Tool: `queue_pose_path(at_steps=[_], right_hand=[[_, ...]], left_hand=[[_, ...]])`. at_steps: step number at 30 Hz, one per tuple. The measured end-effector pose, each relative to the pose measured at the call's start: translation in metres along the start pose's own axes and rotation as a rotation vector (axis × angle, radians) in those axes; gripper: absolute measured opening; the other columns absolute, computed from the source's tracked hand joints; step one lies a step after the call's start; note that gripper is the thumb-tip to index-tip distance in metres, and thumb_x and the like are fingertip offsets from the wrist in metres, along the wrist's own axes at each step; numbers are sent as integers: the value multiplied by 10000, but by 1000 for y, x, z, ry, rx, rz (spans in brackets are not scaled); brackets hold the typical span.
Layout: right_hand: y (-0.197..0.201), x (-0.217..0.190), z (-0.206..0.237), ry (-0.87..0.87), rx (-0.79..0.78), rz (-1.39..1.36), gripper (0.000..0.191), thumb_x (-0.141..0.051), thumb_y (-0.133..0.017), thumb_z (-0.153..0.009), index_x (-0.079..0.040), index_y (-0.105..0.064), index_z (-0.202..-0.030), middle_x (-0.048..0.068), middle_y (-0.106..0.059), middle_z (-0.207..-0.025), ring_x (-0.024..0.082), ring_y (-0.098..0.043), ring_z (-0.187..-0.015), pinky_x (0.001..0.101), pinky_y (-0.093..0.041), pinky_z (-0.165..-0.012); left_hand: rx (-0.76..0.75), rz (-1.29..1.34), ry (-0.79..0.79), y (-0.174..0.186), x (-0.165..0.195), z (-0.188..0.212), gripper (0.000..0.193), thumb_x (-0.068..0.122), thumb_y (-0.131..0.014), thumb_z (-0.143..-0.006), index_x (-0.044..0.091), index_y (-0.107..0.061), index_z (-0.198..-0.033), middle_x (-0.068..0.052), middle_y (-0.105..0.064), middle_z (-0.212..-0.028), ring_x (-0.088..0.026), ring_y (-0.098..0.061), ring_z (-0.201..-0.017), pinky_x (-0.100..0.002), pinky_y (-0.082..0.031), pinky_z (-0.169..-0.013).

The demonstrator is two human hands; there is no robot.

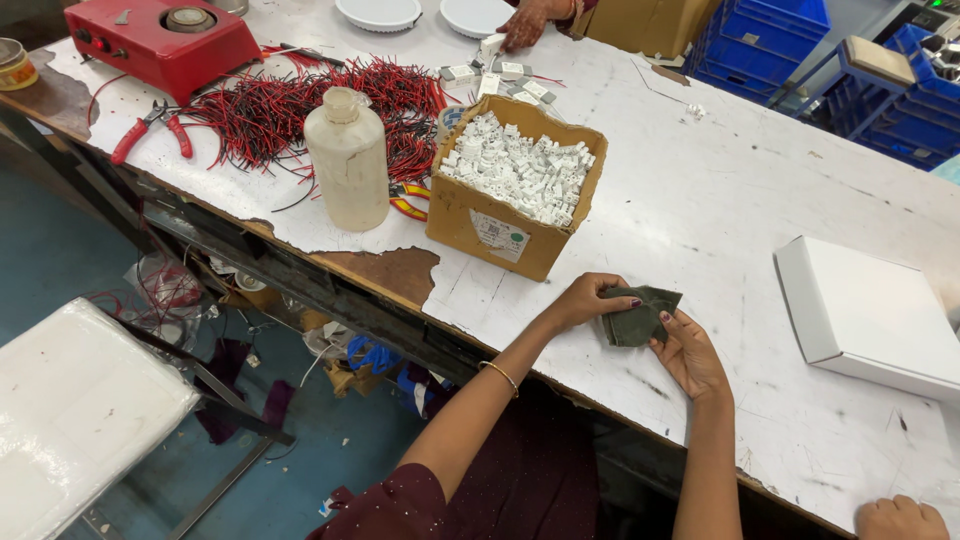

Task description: The person wipes round LED panel light covers with a green scouring pad, connects the driver wires of a panel, and moves finished panels and white boxes across the workbench.

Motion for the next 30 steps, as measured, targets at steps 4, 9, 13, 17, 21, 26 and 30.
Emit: queue_pose_path(at_steps=[4, 9, 13, 17, 21, 26, 30], right_hand=[[0, 0, -1, -20, 19, 10, 328, -158, -673, -975, -17, -652, -1270, 45, -725, -1106, 90, -663, -940, 259, -551, -809], [3, 2, -1, -38, 53, 18, 315, -146, -659, -965, -13, -647, -1250, 42, -725, -1082, 71, -664, -914, 216, -559, -808], [3, 1, -2, -16, 19, 45, 247, -154, -671, -990, -19, -676, -1198, 19, -720, -994, 59, -604, -774, 211, -487, -639], [6, 2, -1, -15, 40, 78, 222, -157, -667, -989, -21, -694, -1161, 14, -713, -938, 56, -572, -724, 208, -469, -613], [7, 2, -1, -17, 47, 73, 217, -156, -670, -982, -32, -695, -1157, 2, -712, -938, 46, -572, -725, 201, -467, -611], [5, 1, -2, -18, 37, 65, 205, -154, -674, -983, -36, -694, -1149, 0, -711, -935, 45, -572, -712, 198, -464, -603], [3, 0, -3, -19, 27, 64, 201, -153, -674, -986, -33, -694, -1146, 3, -709, -930, 46, -573, -712, 200, -466, -606]], left_hand=[[13, -30, 15, 1, -2, 0, 236, 300, -790, -884, 69, -740, -896, -13, -712, -756, -75, -631, -682, -209, -482, -624], [24, -22, 34, 0, 1, 1, 243, 313, -775, -885, 74, -752, -923, -20, -741, -786, -83, -670, -711, -214, -514, -657], [1, -31, -7, -3, 7, 0, 242, 302, -787, -881, 68, -764, -939, -27, -753, -817, -87, -671, -732, -226, -529, -682], [-5, -71, 17, -4, 7, 1, 233, 302, -791, -872, 70, -777, -893, -28, -750, -791, -91, -664, -706, -228, -522, -660], [0, -88, 5, -3, 8, 2, 229, 305, -787, -871, 78, -767, -846, -20, -738, -752, -87, -652, -669, -222, -506, -630], [11, -104, 15, -1, 7, 0, 253, 306, -788, -875, 77, -747, -776, -4, -700, -689, -78, -598, -619, -218, -457, -584], [21, -113, 19, 1, 3, -1, 263, 297, -784, -880, 79, -734, -741, 5, -680, -665, -73, -570, -610, -222, -432, -578]])
Point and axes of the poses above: each hand's wrist, its own z-axis away from the middle knuckle, its own y-axis out of the back of the hand, x = y × z, the point moved 7 cm from there along -z, towards the middle knuckle
